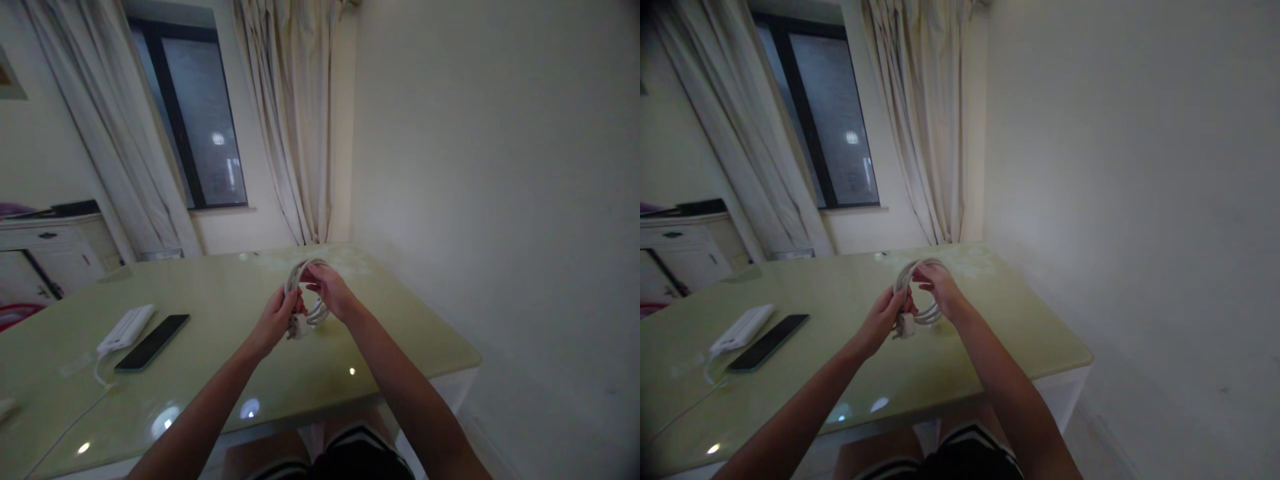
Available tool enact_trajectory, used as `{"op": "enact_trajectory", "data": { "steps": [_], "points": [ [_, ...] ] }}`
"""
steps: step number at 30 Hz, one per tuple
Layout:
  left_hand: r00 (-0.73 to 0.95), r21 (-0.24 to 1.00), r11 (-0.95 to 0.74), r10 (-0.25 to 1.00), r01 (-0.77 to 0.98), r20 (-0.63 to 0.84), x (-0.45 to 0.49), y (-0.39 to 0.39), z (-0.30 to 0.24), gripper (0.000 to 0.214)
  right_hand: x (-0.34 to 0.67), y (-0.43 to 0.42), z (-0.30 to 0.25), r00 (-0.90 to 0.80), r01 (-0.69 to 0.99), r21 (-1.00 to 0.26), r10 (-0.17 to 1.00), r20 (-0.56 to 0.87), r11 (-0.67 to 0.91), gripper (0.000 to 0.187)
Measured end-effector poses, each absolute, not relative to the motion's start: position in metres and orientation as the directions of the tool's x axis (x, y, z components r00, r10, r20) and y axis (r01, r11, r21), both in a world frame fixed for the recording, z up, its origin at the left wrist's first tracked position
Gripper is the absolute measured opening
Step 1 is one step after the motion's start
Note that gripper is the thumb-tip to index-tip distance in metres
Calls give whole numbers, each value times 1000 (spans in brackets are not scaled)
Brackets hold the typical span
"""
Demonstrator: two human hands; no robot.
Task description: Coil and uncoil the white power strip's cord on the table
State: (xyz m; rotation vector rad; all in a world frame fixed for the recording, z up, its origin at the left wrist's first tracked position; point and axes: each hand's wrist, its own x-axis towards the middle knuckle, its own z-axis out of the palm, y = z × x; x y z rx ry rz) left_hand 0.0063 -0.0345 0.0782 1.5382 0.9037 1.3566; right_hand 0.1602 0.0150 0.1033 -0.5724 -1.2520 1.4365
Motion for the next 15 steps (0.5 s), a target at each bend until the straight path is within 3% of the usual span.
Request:
{"op": "enact_trajectory", "data": {
  "steps": [3, 8, 10, 15],
  "points": [
    [87, 948, -290, 949, -132, 303, 3, -43, 89, 44, 179, 8, 102, -256, -298, -906, 889, 379, 301, 43],
    [139, 953, -241, 953, -186, 268, -13, -56, 108, 47, 205, 8, 73, 182, -242, -787, 824, 537, 567, 38],
    [192, 962, -206, 952, -179, 239, -19, -60, 117, 46, 206, 15, 57, 111, -188, -807, 828, 550, 561, 43],
    [307, 966, -163, 926, -200, 220, -27, -63, 128, 39, 179, 33, 30, -336, -218, -888, 822, 459, 406, 77]
  ]
}}
